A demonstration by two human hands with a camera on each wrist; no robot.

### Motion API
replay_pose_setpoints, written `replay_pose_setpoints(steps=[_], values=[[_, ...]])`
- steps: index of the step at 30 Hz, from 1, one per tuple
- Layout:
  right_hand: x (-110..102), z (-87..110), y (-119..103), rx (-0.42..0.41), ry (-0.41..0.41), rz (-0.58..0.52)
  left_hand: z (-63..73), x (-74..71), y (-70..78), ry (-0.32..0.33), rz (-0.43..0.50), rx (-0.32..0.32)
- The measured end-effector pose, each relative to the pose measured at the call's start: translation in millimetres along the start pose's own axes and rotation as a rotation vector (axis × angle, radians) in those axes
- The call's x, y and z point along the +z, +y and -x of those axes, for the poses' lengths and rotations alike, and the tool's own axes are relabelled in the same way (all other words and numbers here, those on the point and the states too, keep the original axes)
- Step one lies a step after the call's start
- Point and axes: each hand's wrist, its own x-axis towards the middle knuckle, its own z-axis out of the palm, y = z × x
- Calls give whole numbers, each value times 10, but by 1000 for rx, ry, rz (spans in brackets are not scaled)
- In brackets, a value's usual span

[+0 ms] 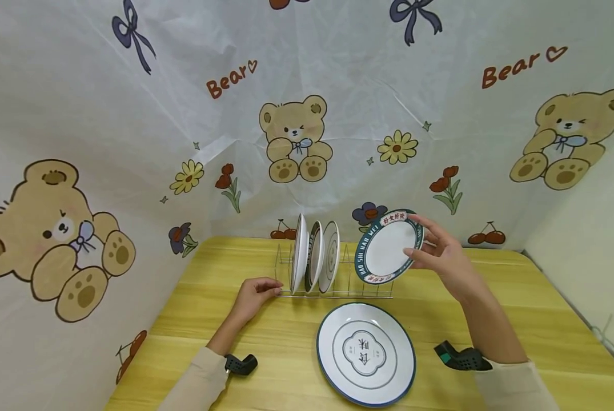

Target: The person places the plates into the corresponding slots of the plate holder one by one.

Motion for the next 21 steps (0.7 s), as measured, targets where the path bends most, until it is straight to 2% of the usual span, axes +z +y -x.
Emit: replay_pose_setpoints(steps=[12,21], values=[[230,-274,-99,-6,-110,30,6,-21,15,0,4,6],[455,-462,-85,10,-207,84,-2,-6,8,8,0,3]])
